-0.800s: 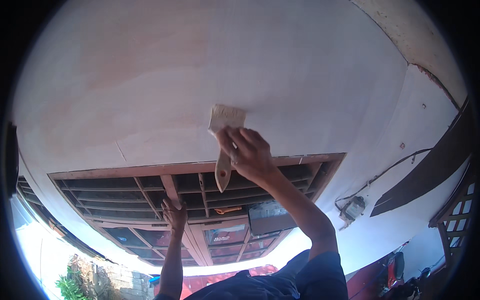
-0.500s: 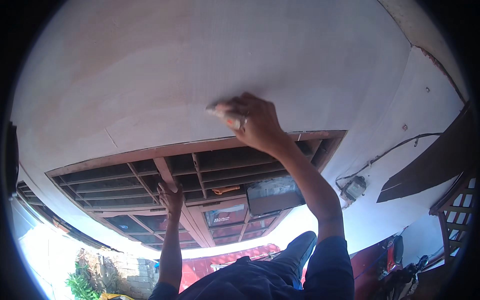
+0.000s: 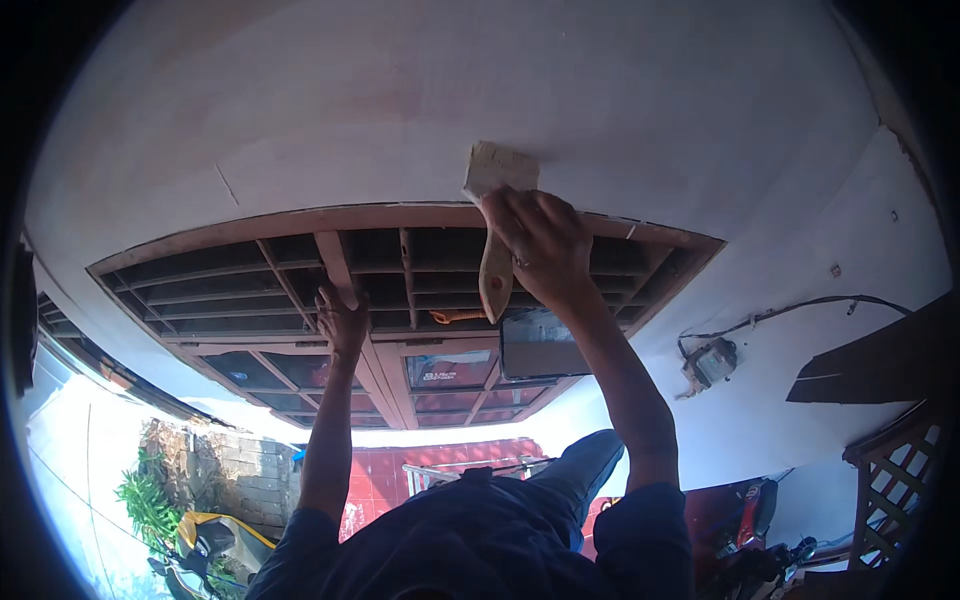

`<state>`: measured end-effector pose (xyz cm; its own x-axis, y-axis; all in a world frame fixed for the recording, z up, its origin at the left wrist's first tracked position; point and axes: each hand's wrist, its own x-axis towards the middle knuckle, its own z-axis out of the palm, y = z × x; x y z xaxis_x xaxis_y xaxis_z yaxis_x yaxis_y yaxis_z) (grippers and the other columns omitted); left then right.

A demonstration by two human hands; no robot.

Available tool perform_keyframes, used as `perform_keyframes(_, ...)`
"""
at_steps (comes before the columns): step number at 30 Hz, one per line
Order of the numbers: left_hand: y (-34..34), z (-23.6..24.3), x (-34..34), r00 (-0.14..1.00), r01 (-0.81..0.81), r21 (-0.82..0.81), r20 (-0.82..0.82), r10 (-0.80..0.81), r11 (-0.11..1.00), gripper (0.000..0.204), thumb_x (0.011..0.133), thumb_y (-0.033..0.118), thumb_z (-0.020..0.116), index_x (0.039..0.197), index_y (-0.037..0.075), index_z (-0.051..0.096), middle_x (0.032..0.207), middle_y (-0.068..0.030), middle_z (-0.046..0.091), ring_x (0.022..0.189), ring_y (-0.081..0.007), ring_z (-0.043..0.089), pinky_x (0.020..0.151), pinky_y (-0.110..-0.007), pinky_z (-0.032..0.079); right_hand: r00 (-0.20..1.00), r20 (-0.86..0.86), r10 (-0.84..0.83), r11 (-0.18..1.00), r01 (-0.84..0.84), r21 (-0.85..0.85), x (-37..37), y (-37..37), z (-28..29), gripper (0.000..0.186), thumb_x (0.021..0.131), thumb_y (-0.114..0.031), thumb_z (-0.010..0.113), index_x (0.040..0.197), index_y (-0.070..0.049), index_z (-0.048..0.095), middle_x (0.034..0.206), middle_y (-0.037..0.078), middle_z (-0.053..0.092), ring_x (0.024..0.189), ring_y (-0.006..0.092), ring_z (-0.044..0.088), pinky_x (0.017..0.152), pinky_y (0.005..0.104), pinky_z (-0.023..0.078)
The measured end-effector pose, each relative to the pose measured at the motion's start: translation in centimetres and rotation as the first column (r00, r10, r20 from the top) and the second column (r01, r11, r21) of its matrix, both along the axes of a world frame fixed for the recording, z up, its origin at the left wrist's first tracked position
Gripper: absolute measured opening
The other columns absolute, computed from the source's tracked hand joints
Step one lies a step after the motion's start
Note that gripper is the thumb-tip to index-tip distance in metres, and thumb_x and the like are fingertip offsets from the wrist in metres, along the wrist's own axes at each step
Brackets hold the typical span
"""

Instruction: The person paints the ceiling area above a window using a paintbrush while holding a container of paint. They apply paint to the surface with steady strokes and dip the brush back into the paint container periodically.

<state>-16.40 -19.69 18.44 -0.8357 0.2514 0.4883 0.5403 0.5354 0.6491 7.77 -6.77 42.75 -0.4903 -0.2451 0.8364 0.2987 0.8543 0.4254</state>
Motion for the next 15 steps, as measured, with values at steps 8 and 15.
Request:
perform_keyframes(8, -0.5, 0.6, 0.3, 1.000, -0.003, -0.005, -0.012, 0.003, 1.000, 0.059, 0.071, 0.030, 0.072, 0.110, -0.002, 0.040, 0.097, -0.0262, 0.050, 0.090, -0.0444, 0.055, 0.074, -0.052, 0.046, 0.993, 0.035, 0.111, 0.968, -0.100, -0.232, 1.3, -1.7, -5.2, 0.046, 0.065, -0.009, 0.074, 0.109, -0.015, 0.061, 0.102, 0.002, 0.065, 0.086, 0.0213, 0.062, 0.074, 0.0346, 0.053)
perform_keyframes(15, -0.1, 0.2, 0.1, 1.000, 0.008, -0.001, 0.011, -0.008, 1.000, 0.067, 0.070, 0.029, 0.074, 0.116, -0.004, 0.039, 0.101, -0.0270, 0.050, 0.093, -0.0457, 0.054, 0.076, -0.051, 0.046, 0.986, -0.101, 0.132, 0.975, -0.147, -0.166, -1.0, -1.5, -3.4, 0.044, 0.067, -0.011, 0.073, 0.109, -0.014, 0.062, 0.102, 0.003, 0.066, 0.086, 0.0223, 0.063, 0.073, 0.0351, 0.053)
